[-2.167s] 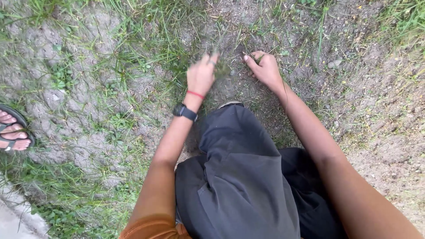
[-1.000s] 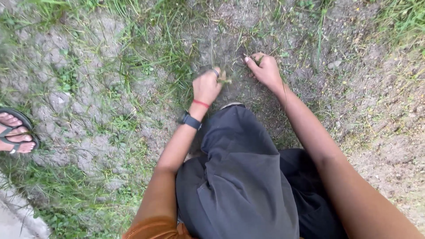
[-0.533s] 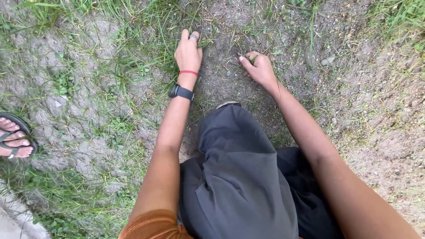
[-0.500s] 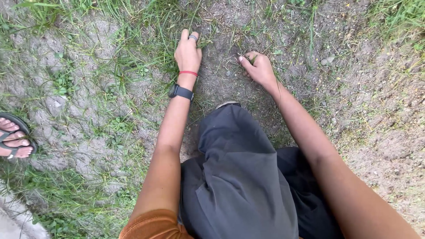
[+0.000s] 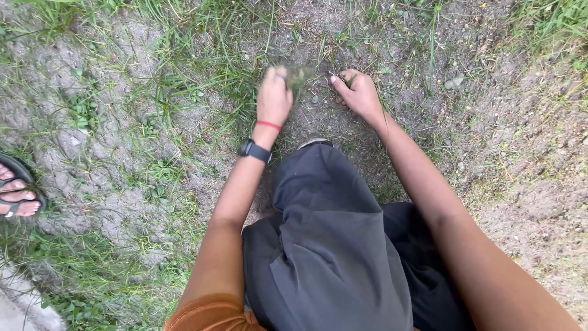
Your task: Pulling small weeds and grass from a dirt patch by hand while kneeling outdoors.
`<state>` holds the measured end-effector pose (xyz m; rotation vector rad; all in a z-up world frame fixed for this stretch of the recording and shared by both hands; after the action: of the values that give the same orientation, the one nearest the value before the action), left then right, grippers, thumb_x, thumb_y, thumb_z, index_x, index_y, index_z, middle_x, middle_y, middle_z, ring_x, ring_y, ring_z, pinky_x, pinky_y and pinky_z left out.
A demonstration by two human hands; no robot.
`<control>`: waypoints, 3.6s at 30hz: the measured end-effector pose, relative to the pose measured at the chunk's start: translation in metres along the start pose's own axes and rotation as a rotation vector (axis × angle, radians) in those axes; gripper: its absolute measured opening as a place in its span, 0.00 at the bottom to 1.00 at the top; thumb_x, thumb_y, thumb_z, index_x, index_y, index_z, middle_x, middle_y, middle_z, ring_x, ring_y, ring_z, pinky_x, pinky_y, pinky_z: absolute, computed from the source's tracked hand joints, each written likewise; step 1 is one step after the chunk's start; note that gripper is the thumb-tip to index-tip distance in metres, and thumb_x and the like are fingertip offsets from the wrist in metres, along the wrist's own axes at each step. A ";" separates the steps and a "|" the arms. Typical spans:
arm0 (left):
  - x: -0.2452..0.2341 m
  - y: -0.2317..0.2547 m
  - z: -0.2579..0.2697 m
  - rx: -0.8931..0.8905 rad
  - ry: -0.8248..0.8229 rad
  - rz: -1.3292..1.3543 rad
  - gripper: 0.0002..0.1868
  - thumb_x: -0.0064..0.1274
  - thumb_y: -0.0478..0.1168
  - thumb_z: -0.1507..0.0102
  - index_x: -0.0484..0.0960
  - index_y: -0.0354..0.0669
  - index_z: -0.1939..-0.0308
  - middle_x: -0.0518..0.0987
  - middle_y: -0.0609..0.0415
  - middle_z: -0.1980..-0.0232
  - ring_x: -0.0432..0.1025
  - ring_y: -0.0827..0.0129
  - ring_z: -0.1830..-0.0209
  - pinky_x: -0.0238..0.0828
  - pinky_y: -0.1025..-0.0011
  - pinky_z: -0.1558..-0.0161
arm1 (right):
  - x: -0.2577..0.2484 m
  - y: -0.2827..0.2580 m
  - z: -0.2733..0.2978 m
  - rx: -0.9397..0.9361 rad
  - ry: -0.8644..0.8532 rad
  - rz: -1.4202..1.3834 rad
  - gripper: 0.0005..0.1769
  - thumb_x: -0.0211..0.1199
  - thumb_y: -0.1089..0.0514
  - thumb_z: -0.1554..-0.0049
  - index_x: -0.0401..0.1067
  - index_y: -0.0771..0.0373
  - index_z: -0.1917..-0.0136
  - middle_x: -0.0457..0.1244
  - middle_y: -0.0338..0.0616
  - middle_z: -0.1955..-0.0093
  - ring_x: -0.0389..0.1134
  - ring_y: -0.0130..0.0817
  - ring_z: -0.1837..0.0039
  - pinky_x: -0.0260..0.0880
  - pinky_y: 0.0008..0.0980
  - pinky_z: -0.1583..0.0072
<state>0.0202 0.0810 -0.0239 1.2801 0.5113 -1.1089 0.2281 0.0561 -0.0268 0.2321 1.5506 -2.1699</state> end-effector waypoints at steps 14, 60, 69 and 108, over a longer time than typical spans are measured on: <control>0.032 0.008 -0.047 -0.032 0.016 -0.142 0.08 0.48 0.31 0.37 0.78 0.49 0.57 0.75 0.59 0.62 0.70 0.77 0.73 0.73 0.83 0.75 | 0.005 0.016 -0.005 -0.020 0.028 0.004 0.27 0.59 0.51 0.34 0.65 0.58 0.75 0.65 0.38 0.65 0.67 0.27 0.63 0.66 0.36 0.52; -0.057 0.066 0.004 -0.194 -0.535 0.016 0.31 0.42 0.50 0.35 0.62 0.54 0.28 0.78 0.46 0.46 0.74 0.52 0.51 0.70 0.50 0.49 | 0.016 -0.071 0.015 -0.052 -0.285 0.867 0.59 0.55 0.17 0.54 0.38 0.37 0.18 0.24 0.52 0.18 0.22 0.61 0.20 0.34 0.76 0.28; -0.039 0.051 0.016 -0.112 -0.328 -0.119 0.32 0.50 0.53 0.35 0.64 0.50 0.29 0.66 0.40 0.32 0.64 0.43 0.35 0.60 0.44 0.38 | 0.011 0.002 0.097 -0.593 -0.044 1.015 0.24 0.64 0.36 0.48 0.68 0.45 0.41 0.60 0.43 0.35 0.60 0.46 0.32 0.64 0.56 0.41; 0.039 0.075 0.048 0.014 -0.386 -0.249 0.51 0.60 0.53 0.38 0.44 0.50 0.21 0.33 0.38 0.20 0.32 0.44 0.19 0.25 0.34 0.27 | -0.152 0.126 0.141 -0.188 -0.235 1.007 0.14 0.64 0.47 0.48 0.70 0.45 0.48 0.60 0.36 0.43 0.71 0.40 0.44 0.77 0.36 0.47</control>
<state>0.0892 0.0148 -0.0065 0.9963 0.3767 -1.5301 0.4374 -0.0663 -0.0254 0.5334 1.1180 -1.2060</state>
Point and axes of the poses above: each hand's wrist, its own z-axis away from the middle knuckle, its own x-axis out of the palm, y = z × x, the point moved 6 cm from there along -z, towards the middle knuckle
